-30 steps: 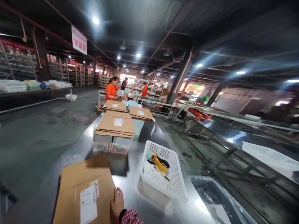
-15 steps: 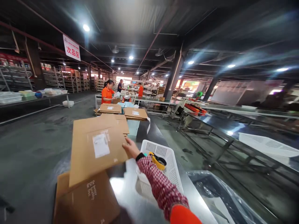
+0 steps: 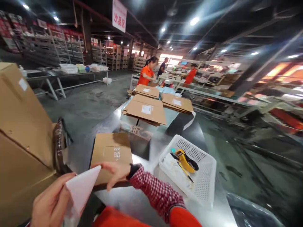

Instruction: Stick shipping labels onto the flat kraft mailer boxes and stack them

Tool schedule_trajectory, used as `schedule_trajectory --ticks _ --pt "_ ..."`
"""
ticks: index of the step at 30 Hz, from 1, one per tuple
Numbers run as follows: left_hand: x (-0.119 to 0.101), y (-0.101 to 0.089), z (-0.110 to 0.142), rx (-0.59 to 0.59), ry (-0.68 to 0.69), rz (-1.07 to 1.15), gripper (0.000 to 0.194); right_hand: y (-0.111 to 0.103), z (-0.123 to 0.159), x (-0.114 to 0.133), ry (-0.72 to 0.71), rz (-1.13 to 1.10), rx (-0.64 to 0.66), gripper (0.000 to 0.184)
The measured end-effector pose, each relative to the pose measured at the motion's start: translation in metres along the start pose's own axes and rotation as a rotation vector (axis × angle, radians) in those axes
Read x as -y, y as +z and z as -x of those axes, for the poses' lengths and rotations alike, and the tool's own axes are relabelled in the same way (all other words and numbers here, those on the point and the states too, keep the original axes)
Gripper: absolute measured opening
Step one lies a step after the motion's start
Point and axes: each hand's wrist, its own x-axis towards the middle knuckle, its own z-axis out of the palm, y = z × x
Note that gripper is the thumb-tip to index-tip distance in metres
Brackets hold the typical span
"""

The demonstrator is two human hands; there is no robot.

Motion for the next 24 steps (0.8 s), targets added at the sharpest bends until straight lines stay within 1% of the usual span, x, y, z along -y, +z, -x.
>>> schedule_trajectory --ticks 1,2,3,4,5,7,8,9,10,11,12,13,14,15,17,19,20,21,23,24 --pt "-0.002 -0.005 -0.004 -0.011 -0.035 0.014 0.051 0.029 -0.007 -0.013 -0.013 -0.126 0.059 0.072" --pt "-0.003 -0.008 -0.008 -0.027 -0.074 0.029 0.05 0.052 -0.012 -0.024 -0.011 -0.249 0.066 0.063" --pt "-0.002 -0.01 -0.013 -0.047 -0.124 0.039 0.049 0.068 -0.015 -0.034 0.002 -0.357 0.033 0.054" --pt "0.001 -0.011 -0.016 -0.07 -0.168 0.041 0.048 0.079 -0.016 -0.042 0.025 -0.44 -0.023 0.048" --pt "0.006 -0.01 -0.018 -0.097 -0.195 0.035 0.047 0.084 -0.017 -0.048 0.05 -0.491 -0.093 0.044" --pt "0.019 -0.005 -0.016 -0.173 -0.21 0.014 0.05 0.086 -0.015 -0.055 0.088 -0.524 -0.234 0.04" --pt "0.027 -0.001 -0.011 -0.185 -0.192 0.019 0.051 0.085 -0.013 -0.057 0.097 -0.52 -0.292 0.039" --pt "0.034 0.006 -0.005 -0.157 -0.16 0.047 0.053 0.083 -0.011 -0.058 0.102 -0.506 -0.338 0.039" --pt "0.04 0.014 0.002 -0.088 -0.136 0.092 0.053 0.082 -0.009 -0.058 0.1 -0.481 -0.378 0.038" --pt "0.045 0.022 0.01 0.011 -0.135 0.148 0.052 0.081 -0.008 -0.058 0.095 -0.442 -0.411 0.038" --pt "0.048 0.032 0.018 0.113 -0.163 0.208 0.05 0.082 -0.007 -0.059 0.091 -0.393 -0.439 0.038" --pt "0.051 0.042 0.025 0.176 -0.229 0.259 0.05 0.083 -0.006 -0.06 0.091 -0.343 -0.459 0.037" --pt "0.052 0.051 0.03 0.207 -0.31 0.309 0.051 0.085 -0.005 -0.062 0.099 -0.305 -0.476 0.036" --pt "0.053 0.059 0.034 0.205 -0.392 0.36 0.053 0.086 -0.004 -0.064 0.113 -0.275 -0.497 0.036" --pt "0.054 0.072 0.037 0.204 -0.495 0.463 0.058 0.088 -0.001 -0.069 0.144 -0.21 -0.573 0.039" --pt "0.055 0.079 0.036 0.249 -0.531 0.526 0.061 0.087 0.002 -0.073 0.15 -0.107 -0.657 0.05" --pt "0.055 0.081 0.035 0.279 -0.537 0.531 0.062 0.086 0.003 -0.074 0.152 -0.046 -0.677 0.052" --pt "0.056 0.082 0.034 0.308 -0.537 0.522 0.063 0.084 0.005 -0.074 0.16 0.012 -0.679 0.049" --pt "0.057 0.083 0.031 0.355 -0.526 0.481 0.065 0.081 0.007 -0.074 0.192 0.09 -0.667 0.035" --pt "0.058 0.084 0.03 0.376 -0.521 0.448 0.067 0.08 0.007 -0.074 0.21 0.108 -0.671 0.033"
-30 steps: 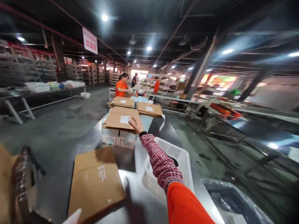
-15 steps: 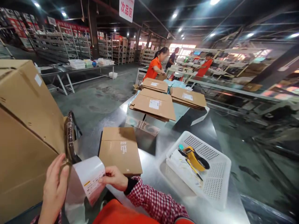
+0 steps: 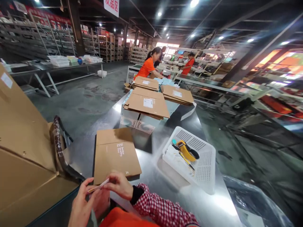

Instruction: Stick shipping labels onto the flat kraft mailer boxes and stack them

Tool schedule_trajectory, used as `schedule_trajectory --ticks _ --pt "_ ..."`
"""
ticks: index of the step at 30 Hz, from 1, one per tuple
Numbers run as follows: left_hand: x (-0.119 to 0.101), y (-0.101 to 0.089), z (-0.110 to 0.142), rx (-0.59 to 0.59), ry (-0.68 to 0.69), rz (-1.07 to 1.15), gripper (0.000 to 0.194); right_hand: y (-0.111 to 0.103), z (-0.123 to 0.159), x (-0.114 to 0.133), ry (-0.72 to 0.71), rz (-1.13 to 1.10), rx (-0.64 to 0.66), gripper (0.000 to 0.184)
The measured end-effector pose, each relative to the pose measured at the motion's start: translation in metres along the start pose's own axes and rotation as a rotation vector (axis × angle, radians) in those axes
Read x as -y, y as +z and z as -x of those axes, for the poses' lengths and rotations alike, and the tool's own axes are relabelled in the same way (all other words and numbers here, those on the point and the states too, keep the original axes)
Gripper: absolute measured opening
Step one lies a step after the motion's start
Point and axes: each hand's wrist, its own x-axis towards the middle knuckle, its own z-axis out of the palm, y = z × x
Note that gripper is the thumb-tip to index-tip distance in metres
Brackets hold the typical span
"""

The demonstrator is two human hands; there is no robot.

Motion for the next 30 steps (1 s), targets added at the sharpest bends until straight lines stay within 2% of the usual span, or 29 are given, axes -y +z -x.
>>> schedule_trajectory --ticks 4,10,15,18,22,26,30 --pt "0.001 0.003 -0.007 0.022 -0.042 -0.138 0.073 0.004 0.0 -0.007 0.074 -0.026 -0.088 0.034" --pt "0.004 0.008 -0.018 0.034 -0.029 -0.145 0.075 0.02 -0.004 -0.027 0.283 -0.37 -0.113 0.04" --pt "0.014 0.007 -0.025 0.064 0.007 -0.131 0.071 0.023 -0.012 -0.035 0.314 -0.428 -0.219 0.034" --pt "0.02 0.007 -0.029 0.101 0.01 -0.063 0.069 0.02 -0.017 -0.036 0.368 -0.497 -0.16 0.044" --pt "0.021 0.007 -0.033 0.093 -0.019 -0.034 0.069 0.015 -0.022 -0.034 0.382 -0.378 -0.056 0.039" --pt "0.019 0.008 -0.035 0.11 -0.023 -0.037 0.069 0.01 -0.025 -0.032 0.407 -0.357 -0.05 0.043" --pt "0.023 0.014 -0.035 0.141 -0.024 -0.023 0.065 0.01 -0.023 -0.041 0.43 -0.344 -0.019 0.044"
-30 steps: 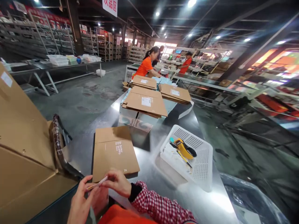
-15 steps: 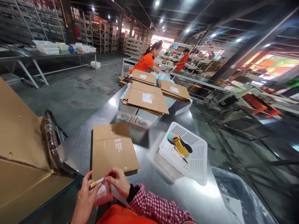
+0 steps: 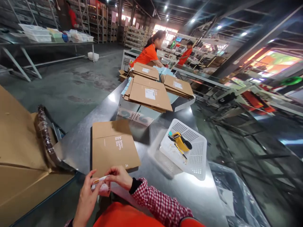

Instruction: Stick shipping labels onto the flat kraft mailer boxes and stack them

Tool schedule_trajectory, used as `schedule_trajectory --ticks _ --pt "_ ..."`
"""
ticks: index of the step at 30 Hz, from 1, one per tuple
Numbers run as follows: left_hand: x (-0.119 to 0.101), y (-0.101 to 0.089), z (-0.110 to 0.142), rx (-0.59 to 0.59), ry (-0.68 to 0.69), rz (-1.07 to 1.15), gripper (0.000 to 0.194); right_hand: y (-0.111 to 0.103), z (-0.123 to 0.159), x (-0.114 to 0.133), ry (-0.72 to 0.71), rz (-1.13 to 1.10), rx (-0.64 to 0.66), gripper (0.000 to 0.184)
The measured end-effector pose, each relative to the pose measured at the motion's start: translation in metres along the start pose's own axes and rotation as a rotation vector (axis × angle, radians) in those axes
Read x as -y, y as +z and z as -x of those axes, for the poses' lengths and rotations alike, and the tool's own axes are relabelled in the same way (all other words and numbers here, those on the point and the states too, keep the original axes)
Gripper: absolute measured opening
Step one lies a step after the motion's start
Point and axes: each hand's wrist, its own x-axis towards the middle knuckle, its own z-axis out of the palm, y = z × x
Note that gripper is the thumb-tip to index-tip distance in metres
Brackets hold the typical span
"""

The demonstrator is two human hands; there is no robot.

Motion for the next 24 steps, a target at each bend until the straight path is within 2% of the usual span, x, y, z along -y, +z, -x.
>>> schedule_trajectory --ticks 6,10,12,15,17,19,21,24 --pt "0.011 0.003 -0.006 -0.054 -0.075 -0.045 0.069 -0.001 -0.003 -0.02 -0.042 -0.048 -0.127 0.041" --pt "0.01 0.001 -0.008 -0.007 -0.053 -0.042 0.068 -0.003 -0.004 -0.022 -0.012 -0.075 -0.072 0.053" --pt "0.009 0.001 -0.009 0.031 -0.052 -0.029 0.067 -0.003 -0.005 -0.021 0.02 -0.09 -0.024 0.053" --pt "0.009 0.001 -0.01 0.021 -0.048 -0.042 0.067 0.0 -0.006 -0.022 0.007 -0.091 -0.081 0.047" --pt "0.01 0.001 -0.011 0.007 -0.043 -0.04 0.068 0.001 -0.007 -0.022 -0.022 -0.082 -0.119 0.05" --pt "0.011 0.0 -0.011 0.013 -0.038 -0.021 0.068 0.001 -0.007 -0.02 -0.038 -0.025 -0.115 0.052" --pt "0.011 -0.001 -0.012 0.017 -0.022 -0.017 0.067 0.001 -0.004 -0.015 -0.091 0.127 -0.14 0.046" --pt "0.01 -0.002 -0.014 -0.011 0.023 -0.053 0.066 0.005 0.005 -0.007 -0.237 0.33 -0.268 0.036"
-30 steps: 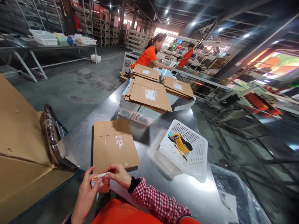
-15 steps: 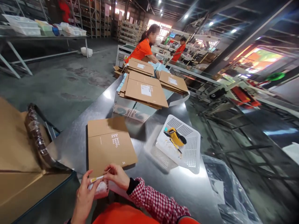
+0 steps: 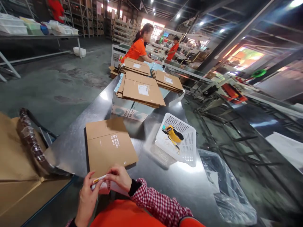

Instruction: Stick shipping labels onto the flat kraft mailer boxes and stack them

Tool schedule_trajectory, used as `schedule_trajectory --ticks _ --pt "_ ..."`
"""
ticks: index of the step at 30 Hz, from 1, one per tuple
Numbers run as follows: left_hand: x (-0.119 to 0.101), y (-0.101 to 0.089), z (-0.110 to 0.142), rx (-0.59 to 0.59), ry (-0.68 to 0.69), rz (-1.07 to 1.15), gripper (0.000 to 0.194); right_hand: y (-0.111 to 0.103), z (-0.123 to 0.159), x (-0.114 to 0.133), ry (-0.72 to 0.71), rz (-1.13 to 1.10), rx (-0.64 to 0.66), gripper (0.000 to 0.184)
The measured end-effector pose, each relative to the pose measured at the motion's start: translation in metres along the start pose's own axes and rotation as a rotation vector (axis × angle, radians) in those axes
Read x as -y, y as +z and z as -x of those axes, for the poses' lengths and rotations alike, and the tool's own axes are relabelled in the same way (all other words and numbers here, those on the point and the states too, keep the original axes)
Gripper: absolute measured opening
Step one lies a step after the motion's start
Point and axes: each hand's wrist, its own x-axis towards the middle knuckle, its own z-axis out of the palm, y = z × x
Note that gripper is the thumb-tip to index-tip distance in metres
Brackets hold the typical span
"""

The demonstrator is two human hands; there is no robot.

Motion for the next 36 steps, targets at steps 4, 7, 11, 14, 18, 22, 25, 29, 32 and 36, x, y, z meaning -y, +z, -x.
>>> schedule_trajectory --ticks 4,7,11,14,18,22,25,29,32,36 --pt "0.001 0.002 -0.008 -0.017 0.063 -0.075 0.064 0.002 0.011 0.007 -0.096 0.012 -0.105 0.029" --pt "0.013 0.001 -0.016 0.062 0.096 -0.133 0.058 -0.013 -0.001 0.003 -0.068 0.005 -0.153 0.025" --pt "0.053 -0.006 -0.025 0.2 0.181 -0.281 0.047 -0.066 -0.059 -0.008 0.012 -0.036 -0.355 0.026" --pt "0.082 -0.005 -0.028 0.161 0.336 -0.421 0.038 -0.096 -0.111 -0.018 0.008 0.015 -0.358 0.021" --pt "0.096 0.008 -0.031 0.142 0.488 -0.462 0.031 -0.09 -0.148 -0.036 -0.005 0.354 -0.018 0.044" --pt "0.095 0.021 -0.033 0.107 0.528 -0.489 0.031 -0.069 -0.156 -0.046 -0.003 0.606 0.12 0.058" --pt "0.096 0.025 -0.033 0.096 0.505 -0.486 0.03 -0.062 -0.151 -0.046 -0.002 0.684 0.098 0.08" --pt "0.101 0.024 -0.035 0.067 0.535 -0.472 0.032 -0.044 -0.131 -0.048 -0.117 0.953 -0.021 0.085" --pt "0.104 0.022 -0.037 0.066 0.527 -0.455 0.032 -0.032 -0.12 -0.058 -0.327 0.997 0.145 0.065" --pt "0.109 0.022 -0.037 0.048 0.448 -0.414 0.034 -0.069 -0.122 -0.078 -0.075 1.001 -0.075 0.059"
